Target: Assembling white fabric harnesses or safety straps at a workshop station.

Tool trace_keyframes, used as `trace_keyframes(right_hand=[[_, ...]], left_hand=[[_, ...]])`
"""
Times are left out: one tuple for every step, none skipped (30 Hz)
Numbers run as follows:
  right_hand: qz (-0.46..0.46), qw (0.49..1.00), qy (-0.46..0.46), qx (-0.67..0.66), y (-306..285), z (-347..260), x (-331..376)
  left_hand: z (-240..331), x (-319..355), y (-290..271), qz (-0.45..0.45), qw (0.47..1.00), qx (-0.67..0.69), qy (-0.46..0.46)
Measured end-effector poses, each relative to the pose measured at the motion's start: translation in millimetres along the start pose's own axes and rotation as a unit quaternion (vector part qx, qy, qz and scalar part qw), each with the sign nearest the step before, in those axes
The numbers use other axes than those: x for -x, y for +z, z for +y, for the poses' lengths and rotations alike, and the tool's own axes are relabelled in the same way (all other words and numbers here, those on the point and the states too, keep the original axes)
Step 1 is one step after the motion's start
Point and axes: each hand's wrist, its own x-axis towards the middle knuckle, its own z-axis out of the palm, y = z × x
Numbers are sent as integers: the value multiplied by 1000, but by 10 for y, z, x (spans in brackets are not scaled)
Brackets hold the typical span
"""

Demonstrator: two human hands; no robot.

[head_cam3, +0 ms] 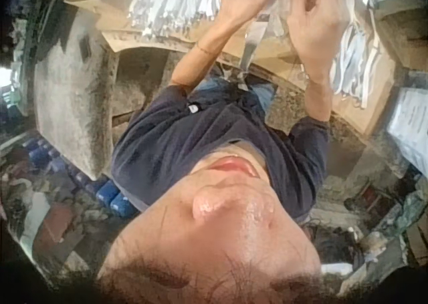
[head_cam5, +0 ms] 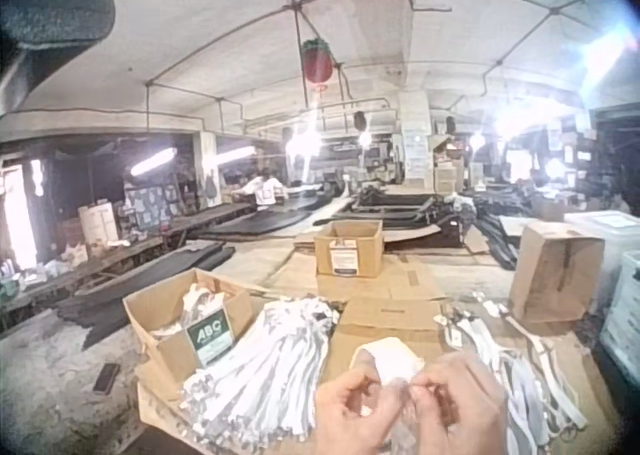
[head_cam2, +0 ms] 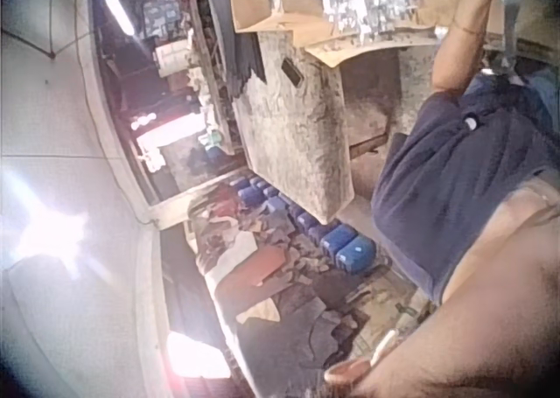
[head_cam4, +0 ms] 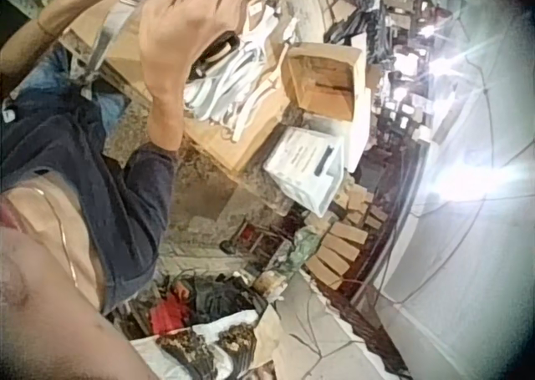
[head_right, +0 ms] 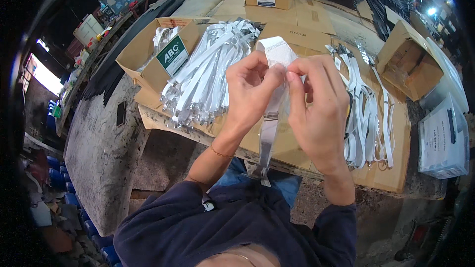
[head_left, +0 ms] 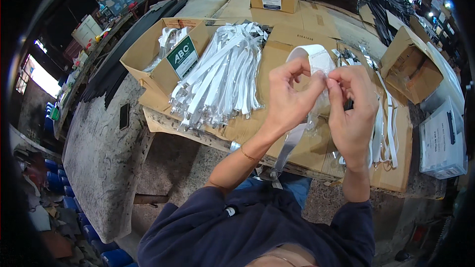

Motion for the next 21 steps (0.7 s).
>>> trace_keyframes(right_hand=[[2, 1000, 1, 1, 13, 28, -1], [14, 999, -28, 8, 44, 77, 11], [26, 998, -57, 16, 72, 117, 31], [28, 998, -56, 16, 102, 148, 55], [48, 996, -73, 28, 131, 178, 78], [68, 993, -91, 41, 141, 197, 90], [72, 993, -91, 38, 147, 193, 98], [85, 988, -109, 68, 136, 191, 125], [98, 982, -126, 99, 127, 188, 145], [101, 982, -123, 99, 100, 184, 162], [83, 981, -125, 120, 66, 175, 172], [64, 980, -126, 141, 34, 164, 181], [66, 980, -121, 141, 20, 161, 194], [53, 986, -101, 120, 7, 157, 205], [40, 991, -80, 98, 1, 158, 223], [42, 991, -79, 98, -8, 155, 236], [27, 992, -70, 102, -18, 153, 251], [12, 993, -61, 105, -24, 153, 257], [13, 992, -59, 107, -37, 164, 262], [-11, 993, -59, 105, -45, 181, 262], [-37, 992, -60, 102, -52, 203, 260]], left_hand=[[-4, 0, 7, 15, 999, -37, 16], [6, 0, 12, 12, 999, -37, 16], [24, 2, 15, 13, 1000, -22, 2], [32, 3, 15, 13, 1000, -8, -12], [27, 16, 30, 11, 1000, -9, -12], [16, 42, 63, 29, 999, 7, -17], [18, 57, 70, 47, 998, 22, -20], [32, 76, 83, 44, 999, 17, -18], [54, 94, 103, 40, 998, 40, -29], [63, 109, 126, 36, 996, 65, -43], [48, 110, 115, 24, 994, 83, -63], [79, 106, 127, 20, 994, 82, -65], [129, 102, 144, 30, 992, 105, -66], [151, 102, 155, 40, 989, 128, -66], [102, 108, 156, 36, 989, 126, -69], [39, 110, 160, 48, 995, 76, -38], [7, 109, 161, 59, 998, 26, -7], [8, 114, 145, 58, 998, 25, -6], [20, 122, 131, 62, 997, 28, -30], [28, 127, 123, 67, 996, 30, -53], [29, 121, 124, 66, 996, 30, -53]])
